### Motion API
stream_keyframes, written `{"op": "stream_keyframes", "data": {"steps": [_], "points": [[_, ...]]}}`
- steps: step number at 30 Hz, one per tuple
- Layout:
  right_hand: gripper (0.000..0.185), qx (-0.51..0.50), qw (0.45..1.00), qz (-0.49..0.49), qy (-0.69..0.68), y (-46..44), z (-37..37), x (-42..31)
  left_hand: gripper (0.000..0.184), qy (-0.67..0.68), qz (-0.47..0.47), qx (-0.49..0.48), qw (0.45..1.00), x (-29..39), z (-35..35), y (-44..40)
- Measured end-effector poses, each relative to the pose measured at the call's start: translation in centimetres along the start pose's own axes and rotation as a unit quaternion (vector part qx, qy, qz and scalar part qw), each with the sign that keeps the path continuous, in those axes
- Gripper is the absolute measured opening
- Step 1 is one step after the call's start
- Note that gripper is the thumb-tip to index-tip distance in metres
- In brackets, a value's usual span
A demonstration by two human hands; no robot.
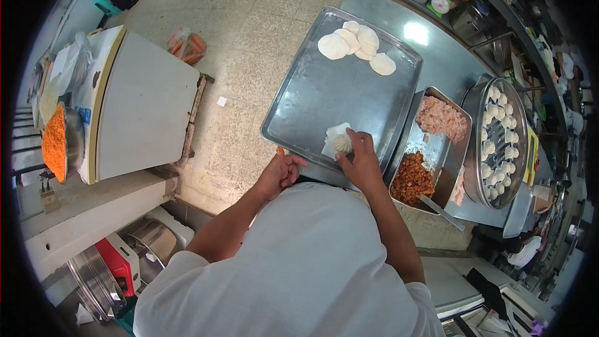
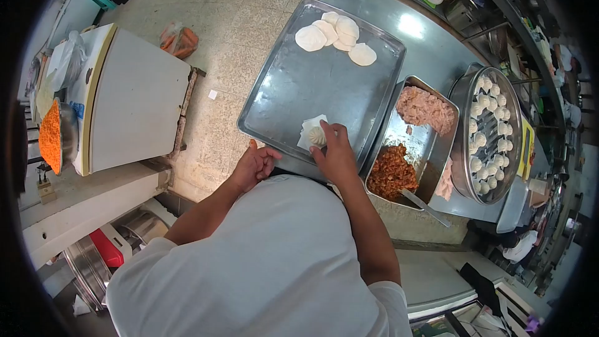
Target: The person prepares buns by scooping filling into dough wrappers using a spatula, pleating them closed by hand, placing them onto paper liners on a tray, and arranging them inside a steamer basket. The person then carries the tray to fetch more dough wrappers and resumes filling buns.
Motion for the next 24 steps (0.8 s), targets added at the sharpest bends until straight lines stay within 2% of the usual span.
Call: {"op": "stream_keyframes", "data": {"steps": [3,4,5,6,7,8,9,10,11,12,14,17,20,23,24], "points": [[0.056,-0.021,0.999,-0.012,0.044,-0.3,0.1,-0.3,0.087,0.057,0.012,0.02,0.998,0.6,-0.4,0.3],[0.056,0.02,0.996,-0.052,0.074,-0.2,-0.7,-0.7,0.087,0.057,0.01,0.02,0.998,1.1,0.0,0.4],[0.057,0.063,0.988,-0.095,0.104,-0.3,-1.4,-1.3,0.087,0.123,0.038,0.032,0.991,2.2,0.1,0.2],[0.057,0.063,0.988,-0.096,0.103,-0.2,-1.5,-1.3,0.086,0.189,0.065,0.046,0.979,3.4,0.1,0.1],[0.054,0.028,0.998,-0.061,0.015,-0.1,-2.0,-1.6,0.086,0.19,0.066,0.049,0.978,4.4,0.8,-0.2],[0.051,-0.007,0.997,-0.024,-0.072,0.1,-2.0,-1.6,0.085,0.243,0.107,-0.032,0.964,6.4,2.8,-0.9],[0.051,-0.008,0.997,-0.024,-0.072,0.0,-1.6,-1.8,0.084,0.291,0.148,-0.116,0.938,8.3,4.9,-1.8],[0.047,-0.084,0.964,0.043,-0.25,-0.4,0.0,-1.4,0.084,0.291,0.149,-0.119,0.938,9.3,6.1,-3.1],[0.043,-0.156,0.889,0.109,-0.417,-0.3,1.6,-1.3,0.083,0.316,0.132,-0.17,0.924,10.0,8.0,-4.4],[0.043,-0.152,0.889,0.109,-0.417,-0.5,1.7,-1.1,0.082,0.34,0.115,-0.221,0.907,10.4,9.8,-5.6],[0.04,-0.217,0.747,0.134,-0.615,-0.6,2.9,-1.4,0.081,0.337,0.097,-0.215,0.911,10.2,11.7,-8.1],[0.037,-0.164,0.767,0.164,-0.598,-1.1,2.8,0.9,0.079,0.333,0.075,-0.222,0.913,9.8,13.1,-10.3],[0.028,-0.096,0.746,0.163,-0.639,-1.1,1.0,-0.5,0.078,0.363,0.047,-0.225,0.903,9.2,13.5,-11.2],[0.02,-0.107,0.733,0.19,-0.644,-1.0,1.8,-0.3,0.08,0.372,0.027,-0.253,0.893,9.5,14.1,-11.7],[0.02,-0.103,0.733,0.191,-0.644,-1.2,2.0,0.0,0.074,0.353,0.046,-0.26,0.898,9.8,14.1,-11.9]]}}
Point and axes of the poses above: each hand's wrist, its own y-axis away from the middle knuckle, its own z-axis out of the palm, x = y × z, the point moved 7 cm from there along -y, towards the middle knuckle, and after that the axes turned 13 degrees about y, right-handed, at the moved point
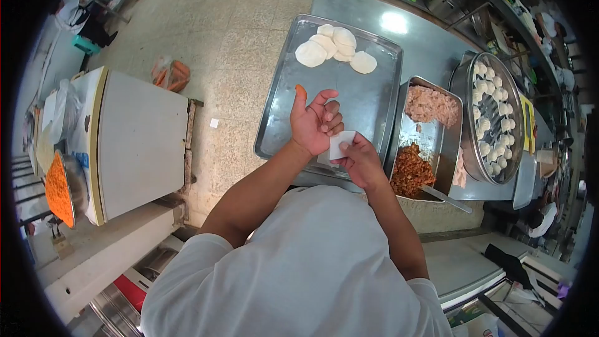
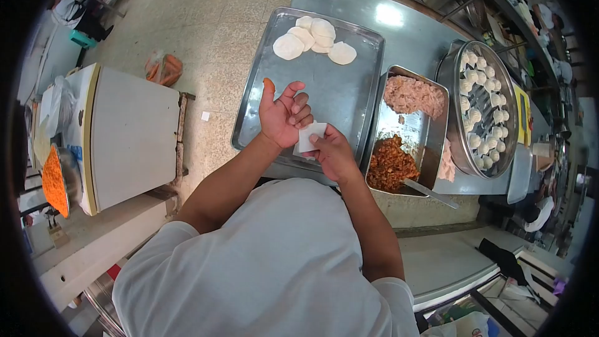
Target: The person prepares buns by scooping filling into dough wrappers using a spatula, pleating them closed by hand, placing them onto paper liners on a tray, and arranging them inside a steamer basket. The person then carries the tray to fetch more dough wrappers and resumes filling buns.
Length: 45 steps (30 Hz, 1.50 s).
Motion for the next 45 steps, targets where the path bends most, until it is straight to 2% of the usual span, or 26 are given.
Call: {"op": "stream_keyframes", "data": {"steps": [2,3,4,5,6,7,8,10,12,13,15,16,19,20,22,23,25,27,32,34,36,37,39,40,42,45], "points": [[0.016,0.115,0.989,-0.012,0.088,-0.4,-2.3,0.2,0.068,-0.023,0.006,-0.012,1.0,0.5,-0.9,-0.2],[0.016,0.119,0.989,-0.015,0.087,-0.6,-2.8,0.3,0.061,-0.2,0.056,0.043,0.977,1.6,-2.4,-0.1],[0.016,0.193,0.971,-0.018,0.14,-0.7,-4.4,0.0,0.055,-0.37,0.102,0.094,0.918,2.8,-3.0,0.1],[0.015,0.267,0.944,-0.021,0.191,-0.5,-6.0,-0.2,0.055,-0.371,0.095,0.089,0.92,3.2,-2.7,0.7],[0.018,0.302,0.929,-0.016,0.215,-0.4,-7.0,0.0,0.045,-0.605,0.063,-0.008,0.794,2.6,-1.0,1.8],[0.018,0.309,0.927,-0.017,0.212,-0.3,-7.3,0.2,0.035,-0.79,0.028,-0.107,0.604,0.9,0.0,2.9],[0.019,0.328,0.911,-0.002,0.249,-0.1,-7.4,0.5,0.035,-0.788,0.023,-0.111,0.605,0.3,0.6,3.5],[0.021,0.346,0.894,0.016,0.285,0.1,-8.1,1.4,0.026,-0.876,-0.067,-0.205,0.432,-2.5,0.6,5.2],[0.027,0.359,0.794,-0.031,0.489,-0.2,-8.1,1.0,0.024,-0.883,-0.097,-0.193,0.416,-3.5,0.4,5.6],[0.027,0.361,0.795,-0.031,0.486,0.0,-8.1,1.1,0.023,-0.889,-0.124,-0.181,0.401,-3.9,-0.1,5.6],[0.03,0.377,0.739,-0.091,0.551,0.6,-7.8,0.0,0.025,-0.897,-0.146,-0.171,0.381,-4.2,-0.6,5.4],[0.03,0.379,0.739,-0.091,0.549,0.8,-7.8,-0.1,0.027,-0.904,-0.166,-0.159,0.361,-4.3,-1.1,5.4],[0.032,0.397,0.731,-0.083,0.55,1.2,-7.9,-0.3,0.031,-0.898,-0.101,-0.139,0.406,-3.2,-1.6,5.0],[0.031,0.389,0.746,-0.073,0.536,1.0,-8.0,0.0,0.031,-0.898,-0.103,-0.143,0.403,-2.8,-1.6,5.0],[0.03,0.385,0.762,-0.062,0.518,0.8,-8.2,0.4,0.033,-0.858,-0.095,-0.108,0.492,-1.7,-1.4,4.8],[0.028,0.378,0.753,-0.073,0.534,0.7,-8.1,0.5,0.033,-0.859,-0.098,-0.111,0.49,-1.7,-1.4,4.9],[0.026,0.37,0.744,-0.086,0.549,0.5,-7.8,0.6,0.035,-0.829,-0.091,-0.057,0.549,-1.0,-1.9,5.0],[0.024,0.322,0.783,-0.089,0.524,-0.3,-7.1,1.0,0.036,-0.831,-0.066,-0.066,0.549,-1.0,-2.1,4.9],[0.021,0.322,0.773,-0.057,0.544,0.2,-6.3,-0.5,0.038,-0.827,-0.035,-0.042,0.56,-0.6,-2.1,5.0],[0.021,0.31,0.767,-0.046,0.559,0.1,-6.5,0.0,0.038,-0.84,-0.031,-0.069,0.538,-1.0,-2.0,5.1],[0.019,0.251,0.815,-0.033,0.521,-0.7,-6.0,1.3,0.039,-0.849,-0.027,-0.092,0.52,-1.5,-1.9,5.3],[0.019,0.249,0.815,-0.032,0.523,-1.0,-6.2,1.8,0.039,-0.859,-0.022,-0.114,0.498,-1.8,-1.3,5.4],[0.02,0.315,0.762,-0.19,0.534,-0.5,-5.8,0.9,0.039,-0.865,-0.028,-0.119,0.487,-1.9,-0.5,5.7],[0.02,0.314,0.762,-0.189,0.534,-0.2,-5.7,0.4,0.039,-0.869,-0.035,-0.126,0.477,-2.1,-0.2,5.9],[0.025,0.329,0.793,-0.103,0.502,0.3,-6.6,0.3,0.039,-0.863,-0.039,-0.117,0.489,-1.8,-0.4,6.3],[0.025,0.295,0.797,-0.061,0.523,-0.2,-6.2,0.7,0.039,-0.859,-0.043,-0.108,0.499,-1.7,-1.1,6.9]]}}
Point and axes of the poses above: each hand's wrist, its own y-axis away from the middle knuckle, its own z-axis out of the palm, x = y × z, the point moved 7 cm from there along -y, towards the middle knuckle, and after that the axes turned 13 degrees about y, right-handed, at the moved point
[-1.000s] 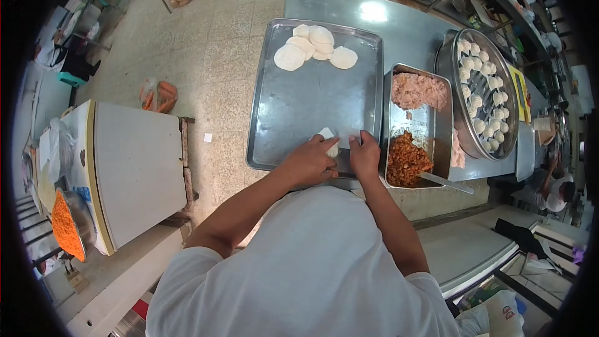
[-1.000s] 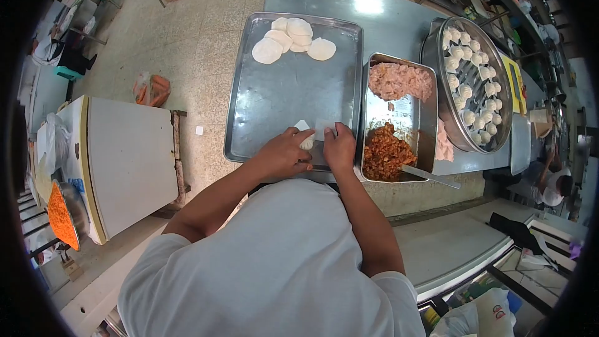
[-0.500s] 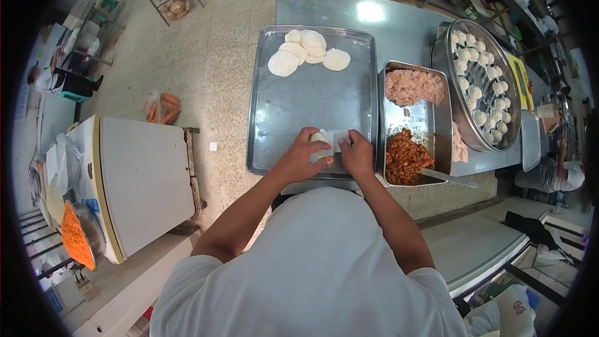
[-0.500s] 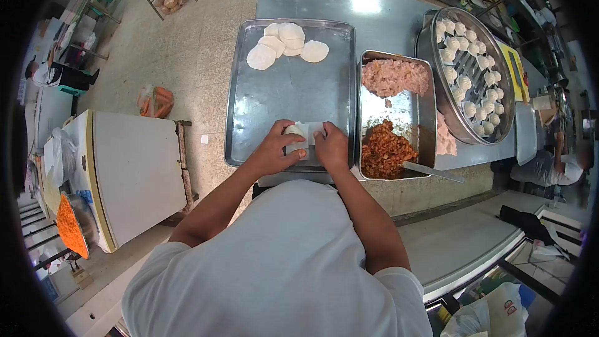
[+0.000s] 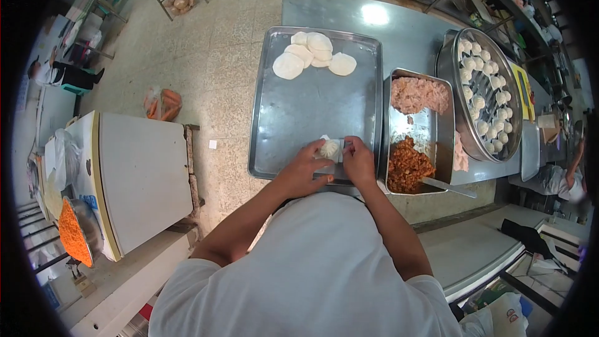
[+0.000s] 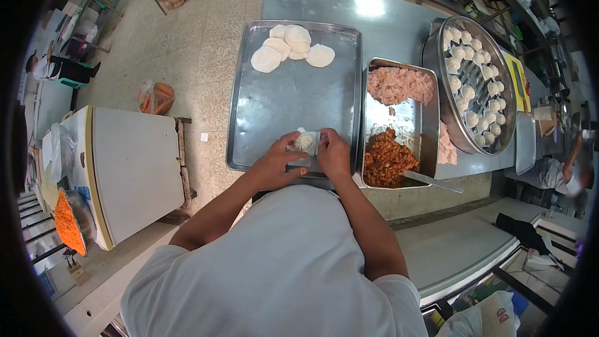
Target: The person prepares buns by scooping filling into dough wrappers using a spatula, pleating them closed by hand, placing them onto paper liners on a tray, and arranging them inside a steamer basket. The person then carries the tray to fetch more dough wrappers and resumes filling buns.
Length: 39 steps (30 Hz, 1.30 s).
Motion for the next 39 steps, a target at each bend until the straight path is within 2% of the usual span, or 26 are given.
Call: {"op": "stream_keyframes", "data": {"steps": [1,3,5,6,8,10,11,13,14,17,19,23,25,27,29,30,31,32,33,34,36,37,38,39], "points": [[0.025,0.0,1.0,-0.003,0.0,-0.1,0.1,-0.1,0.04,0.001,0.0,-0.002,1.0,0.0,0.0,0.1],[0.024,0.072,0.992,-0.082,0.063,-0.7,-0.8,-1.5,0.04,0.024,-0.003,0.016,1.0,-0.1,-0.3,0.2],[0.024,0.09,0.991,-0.086,0.053,-2.4,-1.8,-2.7,0.041,0.05,-0.008,0.036,0.998,0.3,-0.6,0.6],[0.024,0.109,0.99,-0.085,0.041,-3.7,-2.5,-3.4,0.04,0.043,-0.039,0.04,0.998,0.1,-0.8,1.0],[0.028,0.107,0.99,-0.081,0.04,-7.4,-3.3,-5.3,0.04,0.036,-0.066,0.047,0.996,0.0,-0.8,1.7],[0.038,0.144,0.983,-0.066,0.093,-12.9,-2.7,-5.5,0.039,0.067,-0.144,0.037,0.987,-1.1,0.0,2.9],[0.038,0.145,0.983,-0.069,0.094,-15.5,-2.6,-5.8,0.041,0.056,-0.121,0.048,0.99,-1.5,0.6,3.4],[0.049,0.158,0.963,0.008,0.216,-19.6,-2.8,-5.6,0.041,0.019,-0.097,0.044,0.994,-1.4,1.2,3.6],[0.049,0.156,0.964,0.007,0.216,-20.3,-2.9,-6.4,0.042,-0.017,-0.077,0.034,0.996,-1.1,1.4,3.4],[0.054,0.181,0.955,0.035,0.232,-21.3,-3.3,-7.2,0.042,0.01,-0.089,0.057,0.994,-1.2,2.2,3.1],[0.054,0.118,0.972,0.037,0.198,-22.0,-3.2,-6.8,0.041,0.023,-0.095,0.064,0.993,-1.1,2.7,3.3],[0.049,0.104,0.981,0.0,0.161,-22.7,-2.8,-5.5,0.039,0.09,-0.098,0.054,0.99,-1.2,2.9,2.6],[0.039,0.064,0.996,0.0,0.063,-21.9,-2.6,-5.5,0.037,0.1,-0.101,0.04,0.989,-1.3,2.9,2.5],[0.032,0.096,0.995,-0.026,0.008,-20.1,-4.2,-7.0,0.036,0.159,-0.058,0.08,0.982,-1.8,1.7,2.6],[0.022,0.128,0.987,-0.084,-0.058,-16.4,-6.4,-9.6,0.041,0.252,-0.098,0.184,0.945,-4.0,-0.2,2.7],[0.018,0.136,0.981,-0.112,-0.075,-13.8,-7.2,-11.2,0.049,0.38,-0.098,0.259,0.883,-4.6,-1.1,1.9],[0.02,0.151,0.975,-0.156,-0.045,-11.5,-7.0,-12.4,0.056,0.497,-0.099,0.331,0.796,-5.1,-2.2,0.9],[0.022,0.161,0.967,-0.199,-0.015,-9.0,-6.8,-13.1,0.064,0.575,-0.123,0.345,0.732,-4.2,-3.2,-0.4],[0.025,0.079,0.963,-0.257,-0.01,-6.6,-5.7,-13.6,0.073,0.646,-0.146,0.357,0.659,-3.0,-4.1,-1.4],[0.028,-0.002,0.95,-0.312,-0.007,-3.9,-4.7,-14.1,0.073,0.646,-0.15,0.353,0.66,-2.2,-4.6,-1.9],[0.029,-0.039,0.918,-0.392,0.031,1.0,-7.0,-15.0,0.084,0.796,-0.111,0.245,0.543,-0.4,-4.4,-3.2],[0.029,0.003,0.938,-0.344,0.045,2.1,-9.3,-14.0,0.086,0.825,-0.077,0.197,0.525,-0.2,-4.2,-3.5],[0.03,0.043,0.953,-0.292,0.06,2.8,-11.8,-11.7,0.086,0.831,-0.09,0.205,0.51,0.9,-4.1,-3.6],[0.029,0.076,0.965,-0.237,0.082,3.2,-14.1,-8.1,0.083,0.844,-0.066,0.178,0.502,1.8,-3.8,-3.6]]}}
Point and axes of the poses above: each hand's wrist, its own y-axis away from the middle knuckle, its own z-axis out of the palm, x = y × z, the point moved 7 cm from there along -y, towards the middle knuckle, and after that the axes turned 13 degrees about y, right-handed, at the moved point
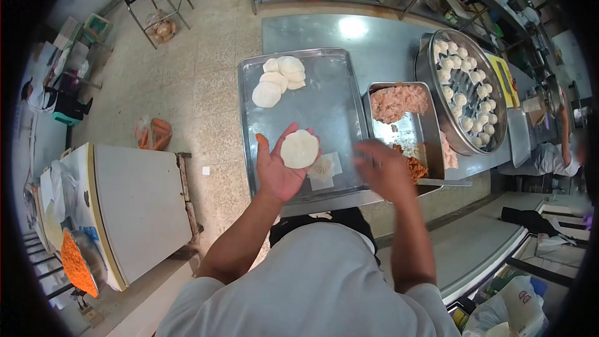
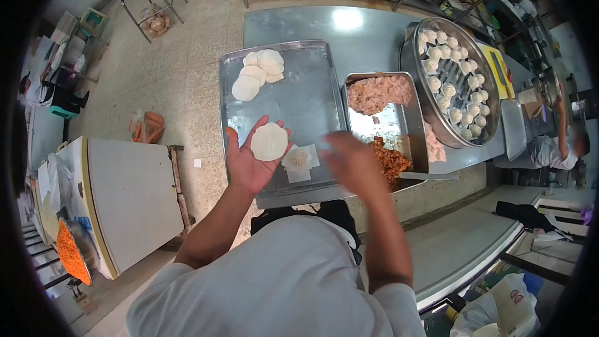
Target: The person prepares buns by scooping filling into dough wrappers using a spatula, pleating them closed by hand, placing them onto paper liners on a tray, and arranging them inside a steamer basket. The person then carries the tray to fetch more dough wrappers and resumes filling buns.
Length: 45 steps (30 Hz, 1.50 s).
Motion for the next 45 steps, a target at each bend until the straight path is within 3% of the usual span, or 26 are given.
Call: {"op": "stream_keyframes", "data": {"steps": [1,2,4,5,7,8,11,13,15,17,19,20,24,26,28,29,32,35,37,45], "points": [[0.028,0.023,0.995,0.088,0.046,1.7,-3.5,2.4,0.08,0.016,-0.016,-0.034,0.999,-0.6,0.4,0.2],[0.025,0.093,0.98,0.045,0.168,3.5,-6.1,5.1,0.08,0.017,-0.02,-0.031,0.999,-1.0,0.3,0.3],[0.028,0.024,0.94,0.177,0.292,7.1,-9.7,11.0,0.068,-0.128,-0.034,-0.015,0.991,-2.3,-0.2,0.1],[0.028,0.022,0.937,0.186,0.296,9.4,-10.7,13.3,0.068,-0.125,-0.044,-0.013,0.991,-3.1,-0.1,0.3],[0.033,-0.093,0.855,0.156,0.487,13.2,-10.6,17.4,0.064,-0.282,-0.057,0.001,0.958,-4.2,-0.1,0.5],[0.037,-0.189,0.838,0.214,0.465,14.1,-10.3,18.7,0.062,-0.277,-0.085,0.01,0.957,-4.7,-0.2,0.7],[0.033,-0.201,0.877,0.185,0.395,14.4,-10.2,18.9,0.058,-0.348,-0.088,0.039,0.933,-6.7,-1.0,1.5],[0.031,-0.17,0.887,0.162,0.397,14.2,-10.4,19.0,0.054,-0.365,-0.079,0.041,0.927,-8.3,-1.8,1.5],[0.031,-0.023,0.888,0.043,0.457,13.7,-11.5,18.1,0.052,-0.389,-0.077,0.074,0.915,-9.8,-3.1,1.5],[0.029,-0.036,0.888,0.021,0.458,14.0,-11.4,19.1,0.046,-0.407,-0.101,0.085,0.904,-11.2,-4.6,1.3],[0.022,-0.225,0.892,0.087,0.383,14.7,-9.9,21.2,0.043,-0.5,-0.171,0.109,0.842,-12.7,-6.2,1.3],[0.022,-0.226,0.892,0.086,0.381,14.9,-10.3,20.7,0.043,-0.518,-0.196,0.117,0.824,-13.3,-6.2,1.4],[0.012,-0.215,0.877,0.059,0.425,14.9,-14.4,15.1,0.045,-0.518,-0.207,0.094,0.824,-14.1,-7.0,1.5],[0.011,-0.206,0.866,0.065,0.452,14.2,-14.5,13.1,0.05,-0.566,-0.231,0.056,0.789,-14.5,-7.0,1.4],[0.011,-0.088,0.896,0.047,0.432,12.5,-14.1,11.2,0.053,-0.593,-0.245,0.038,0.766,-14.9,-6.4,1.3],[0.011,-0.088,0.895,0.048,0.436,12.0,-12.9,11.1,0.056,-0.622,-0.257,0.024,0.739,-15.2,-6.2,1.3],[0.012,-0.061,0.897,0.016,0.438,11.2,-9.1,10.8,0.059,-0.629,-0.239,-0.031,0.739,-15.6,-6.2,1.0],[0.01,-0.112,0.905,0.012,0.411,11.9,-6.5,10.2,0.058,-0.629,-0.221,-0.059,0.743,-15.5,-5.9,1.0],[0.011,-0.176,0.906,0.024,0.383,12.6,-5.2,10.1,0.058,-0.608,-0.248,-0.036,0.753,-15.6,-6.4,1.0],[0.016,-0.199,0.925,0.06,0.319,12.5,-5.1,10.7,0.059,-0.549,-0.289,-0.033,0.784,-15.9,-8.4,0.6]]}}
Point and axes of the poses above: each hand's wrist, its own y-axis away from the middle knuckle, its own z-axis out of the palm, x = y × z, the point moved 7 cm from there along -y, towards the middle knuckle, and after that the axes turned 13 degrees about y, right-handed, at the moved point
